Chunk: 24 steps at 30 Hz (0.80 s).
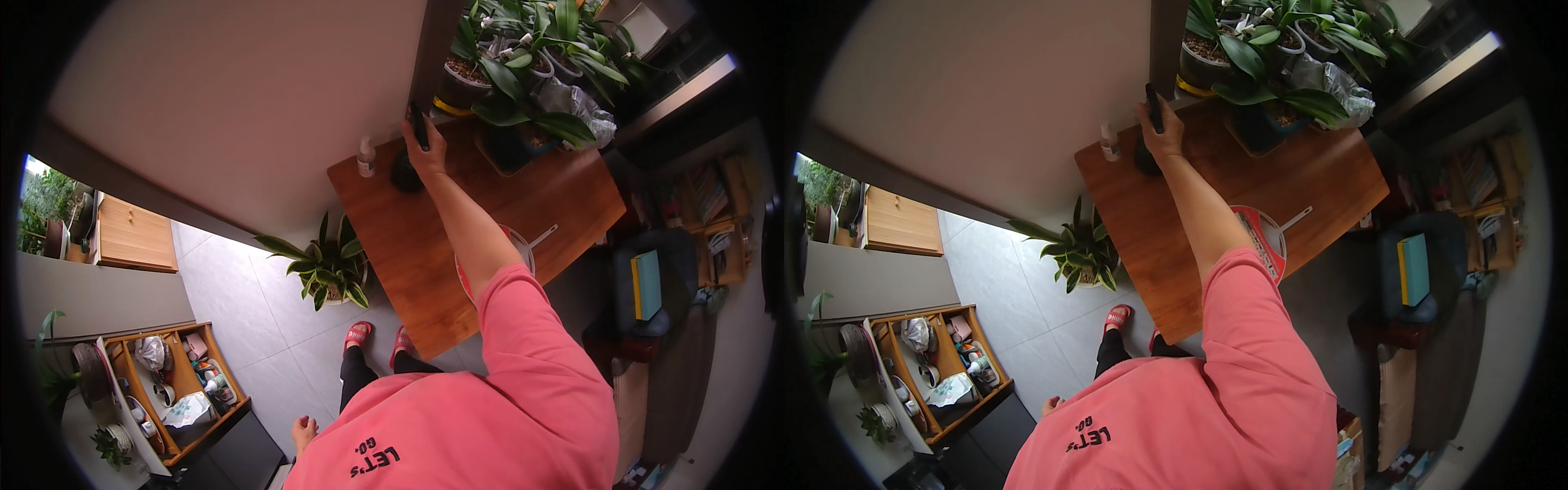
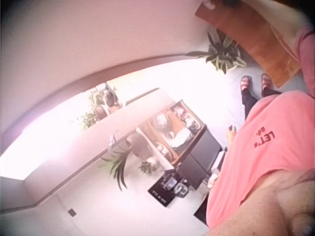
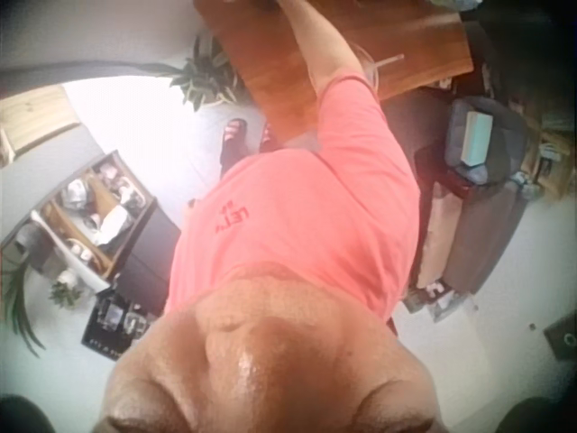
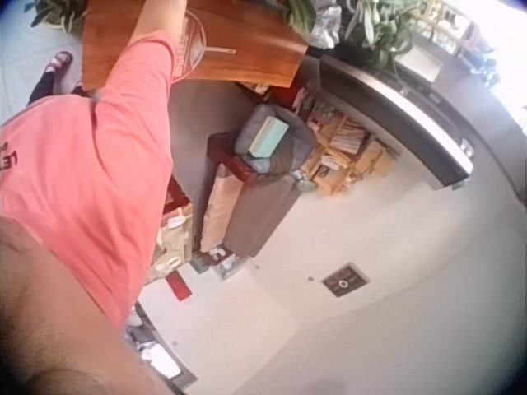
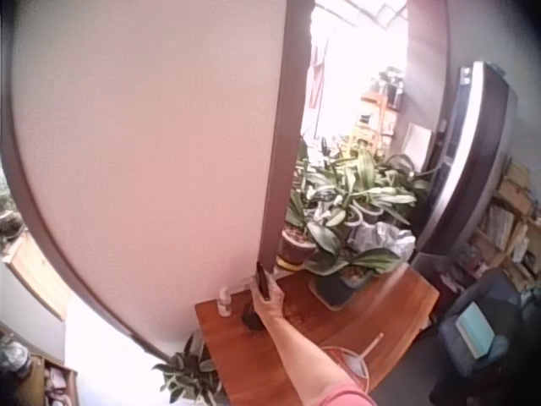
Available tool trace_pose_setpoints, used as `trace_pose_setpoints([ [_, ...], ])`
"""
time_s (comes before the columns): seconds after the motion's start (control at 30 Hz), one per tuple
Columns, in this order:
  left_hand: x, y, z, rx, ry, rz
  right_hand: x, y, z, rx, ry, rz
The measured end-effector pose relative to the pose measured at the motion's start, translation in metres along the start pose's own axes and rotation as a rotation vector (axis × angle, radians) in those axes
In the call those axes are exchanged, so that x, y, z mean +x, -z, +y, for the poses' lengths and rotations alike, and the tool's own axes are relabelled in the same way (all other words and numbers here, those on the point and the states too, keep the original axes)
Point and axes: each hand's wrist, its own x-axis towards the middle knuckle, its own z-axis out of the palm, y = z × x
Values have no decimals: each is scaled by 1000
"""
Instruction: The person waters multiple potted plants using a green spray bottle. They move between a table and a balcony area, spraying leaves and soil of various plants. The person then walks through the apartment and picks up a pair of white sneakers in the bathroom.
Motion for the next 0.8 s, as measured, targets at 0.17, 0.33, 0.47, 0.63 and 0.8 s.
trace_pose_setpoints([
  [0.17,0,0,36,-3,-7,-32,-4,4,-3,44,-2,-50],
  [0.33,4,-4,63,-5,-28,-37,-12,30,-29,-62,-71,-233],
  [0.47,15,-10,57,-6,-31,-28,-26,41,-32,-150,-148,-377],
  [0.63,22,-15,52,31,-60,-27,-47,40,18,-336,-171,-378],
  [0.8,14,-12,49,30,-36,-17,-44,33,34,-108,-316,-423],
])
